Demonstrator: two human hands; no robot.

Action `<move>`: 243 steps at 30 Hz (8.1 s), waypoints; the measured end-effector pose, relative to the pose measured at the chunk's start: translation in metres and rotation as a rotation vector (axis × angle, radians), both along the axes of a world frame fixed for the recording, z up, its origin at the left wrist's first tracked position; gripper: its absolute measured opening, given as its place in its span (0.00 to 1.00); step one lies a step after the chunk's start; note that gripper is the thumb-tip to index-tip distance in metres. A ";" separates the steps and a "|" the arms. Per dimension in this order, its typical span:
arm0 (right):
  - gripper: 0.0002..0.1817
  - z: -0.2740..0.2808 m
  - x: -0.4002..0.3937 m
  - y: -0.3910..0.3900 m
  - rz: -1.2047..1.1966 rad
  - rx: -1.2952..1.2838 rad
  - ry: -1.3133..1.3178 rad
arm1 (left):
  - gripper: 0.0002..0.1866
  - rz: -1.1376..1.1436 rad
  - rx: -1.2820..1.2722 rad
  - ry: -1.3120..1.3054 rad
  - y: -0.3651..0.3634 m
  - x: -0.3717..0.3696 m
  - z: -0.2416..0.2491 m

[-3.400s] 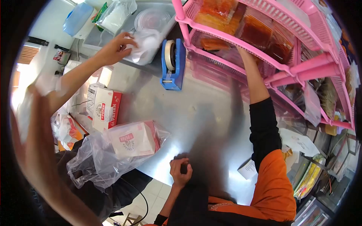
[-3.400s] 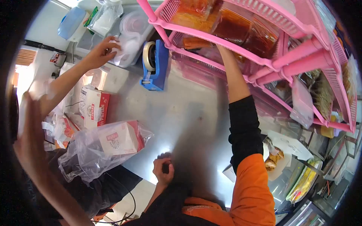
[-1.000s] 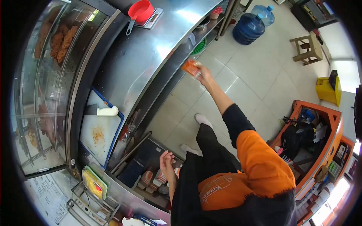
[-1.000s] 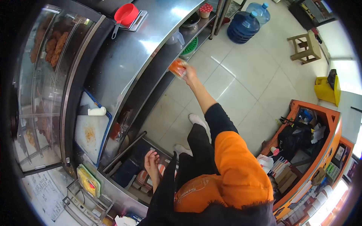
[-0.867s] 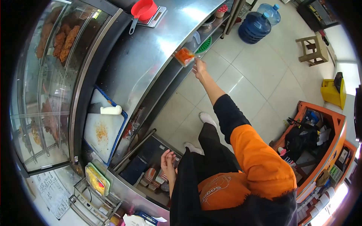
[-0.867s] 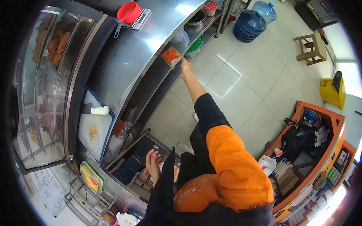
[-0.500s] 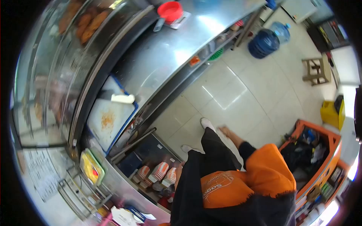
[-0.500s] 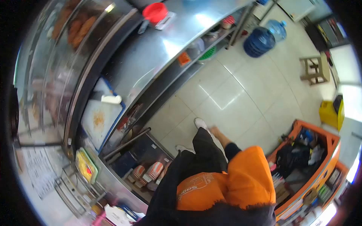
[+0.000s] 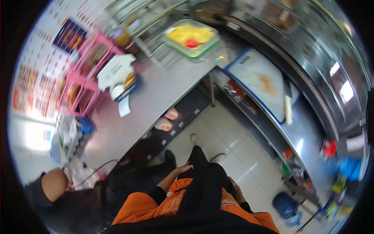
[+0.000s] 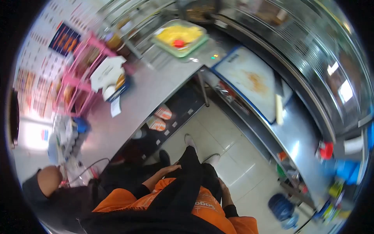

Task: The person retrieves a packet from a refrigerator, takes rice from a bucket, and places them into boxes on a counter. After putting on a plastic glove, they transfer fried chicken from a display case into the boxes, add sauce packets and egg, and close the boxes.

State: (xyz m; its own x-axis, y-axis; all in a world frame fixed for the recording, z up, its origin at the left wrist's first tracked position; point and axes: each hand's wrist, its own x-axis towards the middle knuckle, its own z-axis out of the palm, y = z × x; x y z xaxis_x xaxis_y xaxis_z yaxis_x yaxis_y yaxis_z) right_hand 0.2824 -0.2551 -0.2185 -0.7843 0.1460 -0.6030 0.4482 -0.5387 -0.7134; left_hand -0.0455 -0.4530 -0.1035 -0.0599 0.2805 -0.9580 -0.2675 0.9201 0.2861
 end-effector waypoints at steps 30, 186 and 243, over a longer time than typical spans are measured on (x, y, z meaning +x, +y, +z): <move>0.22 0.336 -0.728 0.017 0.805 0.398 0.301 | 0.18 1.082 0.446 0.755 -0.128 -0.287 0.174; 0.26 0.538 0.040 0.373 -2.439 1.109 0.590 | 0.46 0.011 2.588 0.788 0.628 0.034 0.582; 0.11 0.471 -0.161 0.324 -0.468 1.405 0.188 | 0.50 -0.459 1.696 1.373 0.460 -0.002 0.345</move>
State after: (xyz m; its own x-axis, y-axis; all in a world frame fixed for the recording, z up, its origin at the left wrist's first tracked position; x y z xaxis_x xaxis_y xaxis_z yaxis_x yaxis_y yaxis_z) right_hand 0.1211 0.0688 0.2528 -0.5520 0.7605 0.3419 0.2781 0.5545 -0.7843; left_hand -0.0477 0.0066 0.2415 0.0137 0.7361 0.6767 0.8260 -0.3897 0.4072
